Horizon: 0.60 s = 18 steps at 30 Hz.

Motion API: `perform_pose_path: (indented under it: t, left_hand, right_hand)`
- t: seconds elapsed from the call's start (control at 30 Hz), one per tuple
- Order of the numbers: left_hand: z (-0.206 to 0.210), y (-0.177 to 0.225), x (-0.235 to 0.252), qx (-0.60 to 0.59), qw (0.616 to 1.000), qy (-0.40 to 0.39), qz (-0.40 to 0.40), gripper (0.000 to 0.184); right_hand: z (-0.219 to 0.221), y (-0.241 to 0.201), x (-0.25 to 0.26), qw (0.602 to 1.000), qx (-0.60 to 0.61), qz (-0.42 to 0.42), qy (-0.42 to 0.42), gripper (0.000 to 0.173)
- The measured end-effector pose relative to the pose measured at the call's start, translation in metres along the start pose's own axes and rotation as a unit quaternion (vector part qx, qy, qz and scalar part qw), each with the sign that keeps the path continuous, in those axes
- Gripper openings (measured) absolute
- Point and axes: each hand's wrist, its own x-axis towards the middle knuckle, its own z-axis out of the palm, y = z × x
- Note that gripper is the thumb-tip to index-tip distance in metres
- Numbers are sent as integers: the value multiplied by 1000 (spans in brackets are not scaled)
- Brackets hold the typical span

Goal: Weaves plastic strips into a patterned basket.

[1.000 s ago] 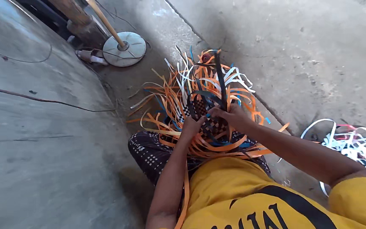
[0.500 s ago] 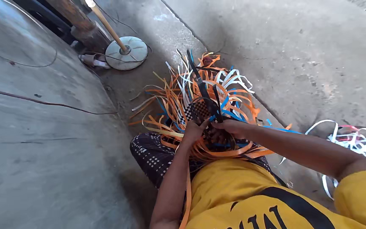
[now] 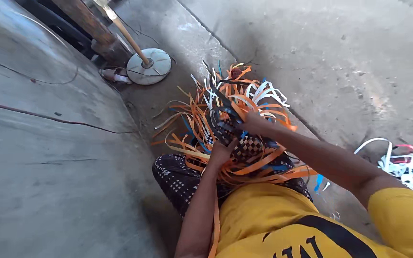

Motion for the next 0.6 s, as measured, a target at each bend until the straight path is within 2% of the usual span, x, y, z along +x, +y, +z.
perform_pose_path:
  t: [0.07,0.13,0.17,0.23,0.27,0.3,0.33,0.4,0.47,0.53,0.6]
  left_hand:
    - [-1,-4,0,-23,999,15,32,24]
    - [-3,-9,-6,-64,991,80,89,27]
    - [-5,-10,-10,-79,979,136,128,32]
    - [-6,-11,-14,-84,931,261,241,24]
    - [-4,-6,-17,-61,904,301,296,20]
    - [-2,4,-22,-23,897,303,322,22]
    - [0,17,-28,40,911,269,309,22]
    - [2,47,-30,189,959,112,179,29]
    - [9,59,-8,267,961,-17,74,38]
    - [13,64,6,297,951,-75,40,41]
    - [13,68,10,307,946,-98,41,41]
  right_hand:
    - [13,12,0,1000,7,7,6,36]
    - [23,20,-9,995,64,-37,70,34]
    - [27,23,-13,989,88,-59,99,32]
    - [28,27,-19,982,123,-53,131,32]
    - [28,29,-21,980,133,-45,140,32]
    - [28,31,-24,979,142,-36,141,33]
    - [29,34,-27,978,149,-32,140,34]
    - [31,37,-36,979,155,-29,133,33]
    - [34,39,-47,976,182,-11,121,32]
    - [32,44,-56,965,232,15,118,31]
    - [24,44,-69,961,250,-1,116,32]
